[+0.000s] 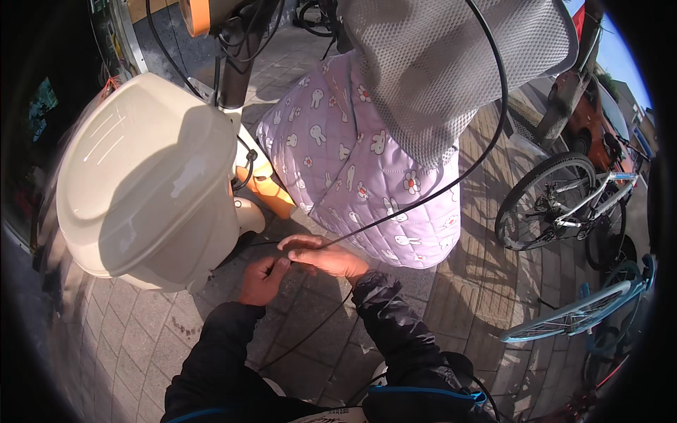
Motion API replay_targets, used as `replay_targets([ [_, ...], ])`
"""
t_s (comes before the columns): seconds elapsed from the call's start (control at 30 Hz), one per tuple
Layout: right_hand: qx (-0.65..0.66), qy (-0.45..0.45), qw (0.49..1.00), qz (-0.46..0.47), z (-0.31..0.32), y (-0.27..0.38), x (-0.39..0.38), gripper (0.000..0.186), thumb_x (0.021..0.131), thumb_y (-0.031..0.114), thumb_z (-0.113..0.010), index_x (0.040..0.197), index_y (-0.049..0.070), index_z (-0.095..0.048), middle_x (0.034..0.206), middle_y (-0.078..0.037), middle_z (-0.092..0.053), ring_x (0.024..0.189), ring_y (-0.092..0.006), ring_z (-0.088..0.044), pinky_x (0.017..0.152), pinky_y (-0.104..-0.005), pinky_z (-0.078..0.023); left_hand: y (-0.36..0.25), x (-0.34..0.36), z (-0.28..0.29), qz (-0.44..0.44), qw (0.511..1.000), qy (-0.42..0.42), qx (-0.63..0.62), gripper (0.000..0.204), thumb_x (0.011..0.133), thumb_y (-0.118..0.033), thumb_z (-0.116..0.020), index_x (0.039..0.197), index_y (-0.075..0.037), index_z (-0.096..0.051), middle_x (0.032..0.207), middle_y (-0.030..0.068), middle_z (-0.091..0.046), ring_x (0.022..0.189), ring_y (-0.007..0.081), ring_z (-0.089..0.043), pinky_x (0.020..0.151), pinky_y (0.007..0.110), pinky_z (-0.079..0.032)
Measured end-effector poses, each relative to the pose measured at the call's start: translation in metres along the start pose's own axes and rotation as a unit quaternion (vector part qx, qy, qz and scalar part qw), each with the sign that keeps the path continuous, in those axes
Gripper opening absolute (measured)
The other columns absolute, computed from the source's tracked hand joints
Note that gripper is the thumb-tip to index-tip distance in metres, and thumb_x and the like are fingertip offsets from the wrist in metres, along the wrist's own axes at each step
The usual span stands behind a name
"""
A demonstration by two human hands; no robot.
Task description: The person uses pliers to cut and strip a black cable, then attaches a metal connector to its end. They route the cable along the handlebar of a white scooter and secure it near the front wheel area.
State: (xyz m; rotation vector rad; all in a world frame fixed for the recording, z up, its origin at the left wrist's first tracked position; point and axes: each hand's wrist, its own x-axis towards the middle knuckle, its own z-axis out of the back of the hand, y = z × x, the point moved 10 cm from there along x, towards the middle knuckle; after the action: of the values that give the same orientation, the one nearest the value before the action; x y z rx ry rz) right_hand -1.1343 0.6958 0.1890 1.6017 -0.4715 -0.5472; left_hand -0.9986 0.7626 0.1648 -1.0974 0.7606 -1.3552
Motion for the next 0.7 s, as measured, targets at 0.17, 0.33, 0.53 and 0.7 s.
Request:
replay_targets([
  [0.17,-0.043,-0.097,0.993,-0.047,0.012,-0.005,0.007,0.040,0.105,0.041,-0.065,0.092,0.004,-0.066,0.074,0.003,-0.054,0.064,-0.0068,-0.044,0.058,-0.0288,-0.040,-0.023,0.003,0.016,0.019,0.998,-0.063,-0.019,0.028,0.103,-0.026,-0.070,0.097,0.002,-0.073,0.073,0.0006,-0.063,0.070,0.0066,-0.054,0.063,0.031,-0.046],
  [0.33,-0.035,-0.218,0.966,0.133,-0.004,-0.002,0.003,0.056,0.108,0.035,-0.064,0.069,-0.004,-0.052,0.070,-0.003,-0.047,0.067,-0.0112,-0.041,0.062,-0.0328,-0.040,-0.019,0.001,0.015,0.024,0.997,-0.063,-0.046,0.026,0.103,-0.023,-0.071,0.102,0.002,-0.073,0.080,0.0020,-0.069,0.075,0.0077,-0.060,0.070,0.029,-0.050],
  [0.53,-0.338,-0.342,0.870,0.106,0.042,0.060,0.012,0.046,0.108,0.038,-0.055,0.094,-0.003,-0.069,0.081,-0.030,-0.068,0.086,-0.0520,-0.066,0.075,-0.0559,-0.053,-0.040,-0.001,0.054,-0.141,0.927,-0.199,0.284,0.033,0.106,-0.022,-0.067,0.131,-0.001,-0.064,0.124,0.0071,-0.068,0.108,0.0127,-0.062,0.094,0.030,-0.050],
  [0.7,-0.354,-0.418,0.813,0.199,0.055,0.161,0.025,0.049,0.109,0.037,-0.050,0.088,-0.004,-0.067,0.089,-0.032,-0.070,0.086,-0.0529,-0.067,0.077,-0.0570,-0.054,0.028,0.016,0.080,-0.027,0.973,-0.227,-0.007,0.047,0.108,-0.026,-0.063,0.147,-0.002,-0.054,0.139,0.0099,-0.063,0.124,0.0184,-0.061,0.100,0.032,-0.050],
])
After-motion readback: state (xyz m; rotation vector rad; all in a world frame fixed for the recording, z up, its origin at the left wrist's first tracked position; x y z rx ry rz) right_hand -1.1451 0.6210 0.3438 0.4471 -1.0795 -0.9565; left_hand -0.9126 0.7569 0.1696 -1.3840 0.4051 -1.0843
